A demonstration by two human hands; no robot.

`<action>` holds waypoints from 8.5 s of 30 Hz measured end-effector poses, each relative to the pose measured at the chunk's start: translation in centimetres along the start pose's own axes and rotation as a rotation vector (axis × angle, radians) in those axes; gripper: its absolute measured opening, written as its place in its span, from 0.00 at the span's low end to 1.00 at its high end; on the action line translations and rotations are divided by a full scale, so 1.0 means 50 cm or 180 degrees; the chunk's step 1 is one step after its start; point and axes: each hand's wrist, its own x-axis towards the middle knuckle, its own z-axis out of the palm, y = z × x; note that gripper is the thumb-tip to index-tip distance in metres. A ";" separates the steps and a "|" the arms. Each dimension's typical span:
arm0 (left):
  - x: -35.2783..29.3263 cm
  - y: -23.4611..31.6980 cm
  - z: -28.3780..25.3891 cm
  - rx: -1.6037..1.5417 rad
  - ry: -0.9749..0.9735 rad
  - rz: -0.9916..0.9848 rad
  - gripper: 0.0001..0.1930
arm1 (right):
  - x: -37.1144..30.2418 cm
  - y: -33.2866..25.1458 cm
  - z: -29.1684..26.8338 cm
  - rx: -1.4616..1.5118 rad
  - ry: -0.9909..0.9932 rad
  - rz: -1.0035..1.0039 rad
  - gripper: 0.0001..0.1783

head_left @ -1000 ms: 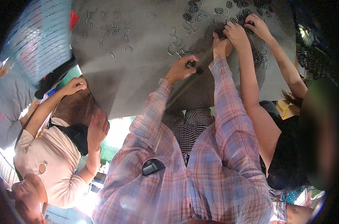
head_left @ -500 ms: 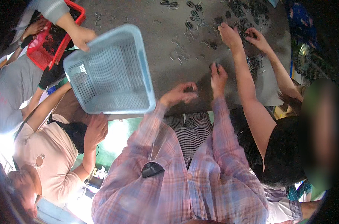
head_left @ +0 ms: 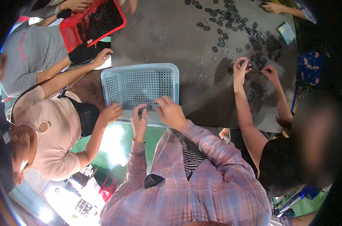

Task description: The person assembles small metal hardware by attaching hooks to oval plates by hand. They pick up components from the table, connect them, and place the finished assemblies into a white basket. Other people at the table perform the same task simultaneously.

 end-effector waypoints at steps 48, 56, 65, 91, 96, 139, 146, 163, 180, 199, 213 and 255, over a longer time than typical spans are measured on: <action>0.234 0.230 0.477 0.2244 -0.0649 0.2620 0.20 | 0.061 0.292 -0.440 0.2581 0.1203 0.1267 0.11; 0.259 0.244 0.373 0.1080 -0.1251 0.1557 0.08 | 0.132 0.292 -0.443 0.3676 0.1488 0.1362 0.15; 0.344 0.334 0.406 0.0885 0.0250 0.2633 0.06 | 0.368 0.296 -0.383 -0.1433 0.1568 0.1731 0.23; 0.179 0.241 0.339 0.0347 -0.0507 0.1735 0.07 | 0.408 0.242 -0.289 -0.1503 0.1498 0.1041 0.20; 0.265 0.213 0.323 0.0975 -0.0137 0.2175 0.06 | 0.238 0.260 -0.321 0.0950 0.1779 0.0896 0.18; 0.272 0.195 0.474 0.2689 -0.1309 0.2716 0.17 | -0.161 0.324 -0.131 0.1606 0.1850 0.1877 0.13; 0.204 0.244 0.359 0.0904 -0.1704 0.1703 0.11 | -0.112 0.282 -0.097 -0.0564 0.1356 0.2344 0.24; 0.100 0.277 0.178 0.1175 -0.0763 0.2105 0.17 | 0.096 0.255 -0.258 -0.1844 0.2195 0.0965 0.30; 0.120 0.117 0.450 0.2979 -0.1165 0.2094 0.40 | 0.074 0.410 -0.288 -0.1983 0.2451 0.1322 0.38; 0.126 0.034 0.431 0.3328 -0.1582 0.2680 0.33 | -0.079 0.317 -0.148 -0.1108 0.0997 0.1350 0.28; 0.071 0.025 0.348 0.2957 -0.2170 0.1604 0.39 | 0.130 0.393 -0.285 -0.1937 0.1312 0.1892 0.18; 0.389 0.096 0.271 0.0012 -0.0020 0.0892 0.10 | 0.175 0.349 -0.213 -0.0883 0.1515 0.1608 0.11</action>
